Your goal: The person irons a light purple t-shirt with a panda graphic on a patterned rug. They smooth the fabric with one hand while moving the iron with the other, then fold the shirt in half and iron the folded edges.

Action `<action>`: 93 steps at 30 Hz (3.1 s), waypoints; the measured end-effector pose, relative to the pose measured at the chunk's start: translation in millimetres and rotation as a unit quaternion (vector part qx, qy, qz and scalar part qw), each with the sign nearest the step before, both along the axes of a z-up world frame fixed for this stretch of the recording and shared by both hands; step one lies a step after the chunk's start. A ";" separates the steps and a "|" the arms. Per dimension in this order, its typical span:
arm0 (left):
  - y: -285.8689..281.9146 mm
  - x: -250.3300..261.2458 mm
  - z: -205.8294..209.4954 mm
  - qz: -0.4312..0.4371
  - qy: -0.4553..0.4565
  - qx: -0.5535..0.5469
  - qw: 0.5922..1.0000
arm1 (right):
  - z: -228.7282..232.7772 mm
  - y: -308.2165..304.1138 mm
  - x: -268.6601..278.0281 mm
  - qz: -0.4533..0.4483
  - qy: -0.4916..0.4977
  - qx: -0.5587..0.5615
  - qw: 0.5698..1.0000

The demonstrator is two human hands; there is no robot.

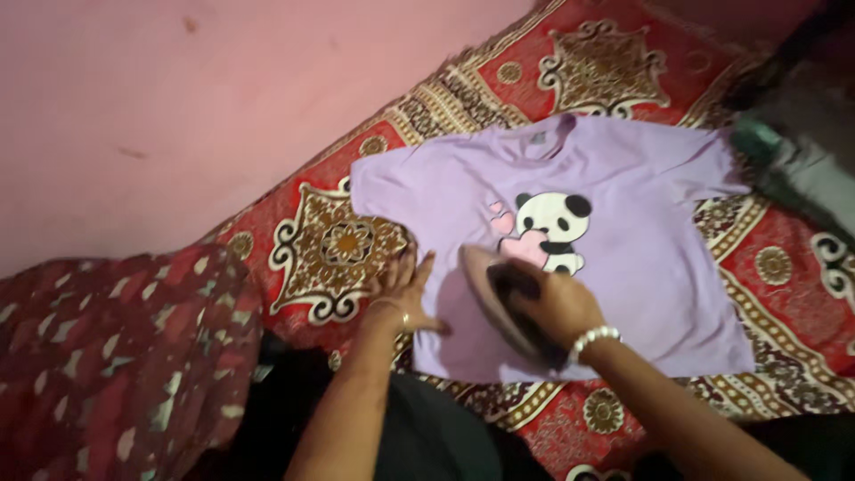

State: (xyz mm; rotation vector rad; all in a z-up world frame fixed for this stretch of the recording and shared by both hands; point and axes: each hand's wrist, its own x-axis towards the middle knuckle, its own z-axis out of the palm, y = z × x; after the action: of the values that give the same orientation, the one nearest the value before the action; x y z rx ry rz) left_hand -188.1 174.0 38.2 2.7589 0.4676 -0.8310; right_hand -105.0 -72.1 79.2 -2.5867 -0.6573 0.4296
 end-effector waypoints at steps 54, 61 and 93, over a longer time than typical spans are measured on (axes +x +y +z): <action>106.6 111.9 -77.8 0.246 -0.705 0.078 0.661 | -11.6 115.0 52.2 -0.006 -0.065 0.063 0.996; 69.1 122.1 -97.9 0.188 -0.345 0.112 0.913 | -15.4 140.2 85.9 0.059 -0.069 0.081 0.993; 113.4 117.8 -121.3 0.248 -0.485 0.062 0.836 | 11.9 48.0 -28.7 0.303 0.119 0.025 0.945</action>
State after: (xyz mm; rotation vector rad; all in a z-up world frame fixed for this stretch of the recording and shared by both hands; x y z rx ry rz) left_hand -70.4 287.4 -83.2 2.5119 0.9317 0.7245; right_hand -133.7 -24.1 91.1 -2.1875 -1.3490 0.8827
